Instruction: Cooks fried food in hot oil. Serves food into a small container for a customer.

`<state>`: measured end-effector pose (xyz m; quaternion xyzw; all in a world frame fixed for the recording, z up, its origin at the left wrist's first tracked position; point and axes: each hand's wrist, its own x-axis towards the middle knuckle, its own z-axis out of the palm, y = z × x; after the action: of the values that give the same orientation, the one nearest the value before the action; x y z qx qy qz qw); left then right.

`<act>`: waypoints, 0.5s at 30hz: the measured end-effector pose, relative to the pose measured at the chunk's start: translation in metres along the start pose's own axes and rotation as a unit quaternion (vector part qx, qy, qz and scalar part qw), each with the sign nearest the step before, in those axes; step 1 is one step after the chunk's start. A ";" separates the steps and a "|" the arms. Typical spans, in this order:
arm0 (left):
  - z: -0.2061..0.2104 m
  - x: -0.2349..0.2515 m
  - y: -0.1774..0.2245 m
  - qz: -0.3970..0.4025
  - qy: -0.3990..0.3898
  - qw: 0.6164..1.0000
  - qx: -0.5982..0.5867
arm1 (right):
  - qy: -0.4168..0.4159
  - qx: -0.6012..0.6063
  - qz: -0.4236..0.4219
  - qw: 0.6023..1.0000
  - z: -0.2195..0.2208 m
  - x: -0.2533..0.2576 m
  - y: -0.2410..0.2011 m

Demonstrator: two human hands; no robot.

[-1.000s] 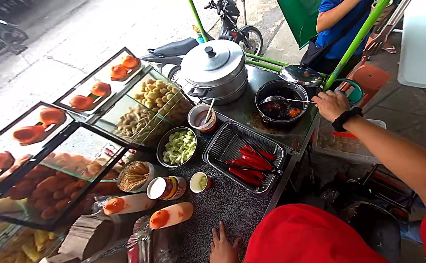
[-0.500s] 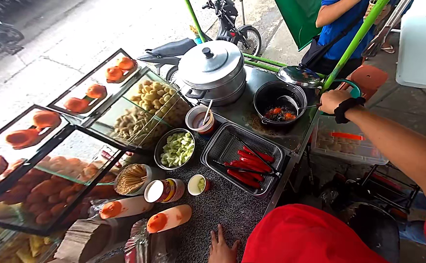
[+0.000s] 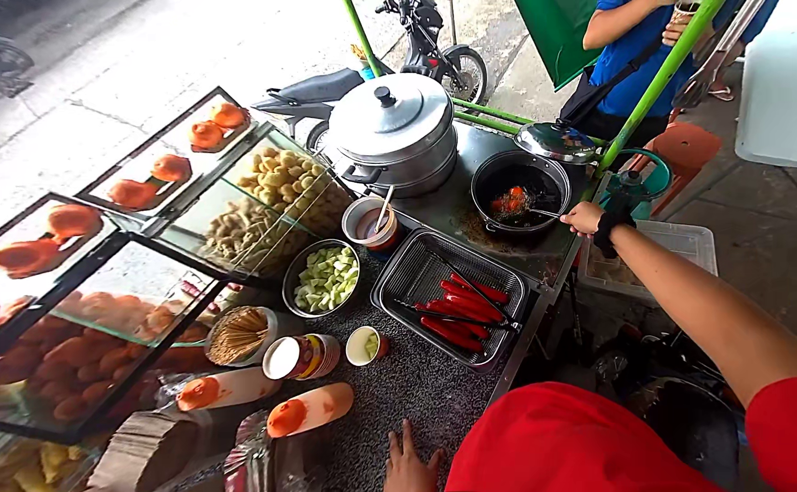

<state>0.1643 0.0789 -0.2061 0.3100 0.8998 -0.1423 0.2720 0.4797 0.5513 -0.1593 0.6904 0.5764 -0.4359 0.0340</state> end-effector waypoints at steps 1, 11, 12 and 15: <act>0.000 0.000 0.000 -0.001 0.000 1.000 0.000 | 0.009 -0.010 -0.001 1.000 0.002 0.000 0.000; 0.001 0.002 -0.001 -0.003 -0.003 1.000 -0.003 | 0.087 -0.189 -0.073 0.975 0.015 -0.021 0.001; 0.001 0.002 -0.001 -0.003 -0.002 1.000 -0.003 | 0.099 -0.201 -0.080 0.971 0.016 -0.026 0.001; 0.003 0.002 -0.001 0.003 0.006 1.000 -0.006 | 0.149 -0.255 -0.127 0.947 0.016 -0.038 0.009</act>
<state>0.1631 0.0778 -0.2098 0.3120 0.9012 -0.1341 0.2691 0.4800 0.5105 -0.1493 0.6369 0.7496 -0.1673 0.0670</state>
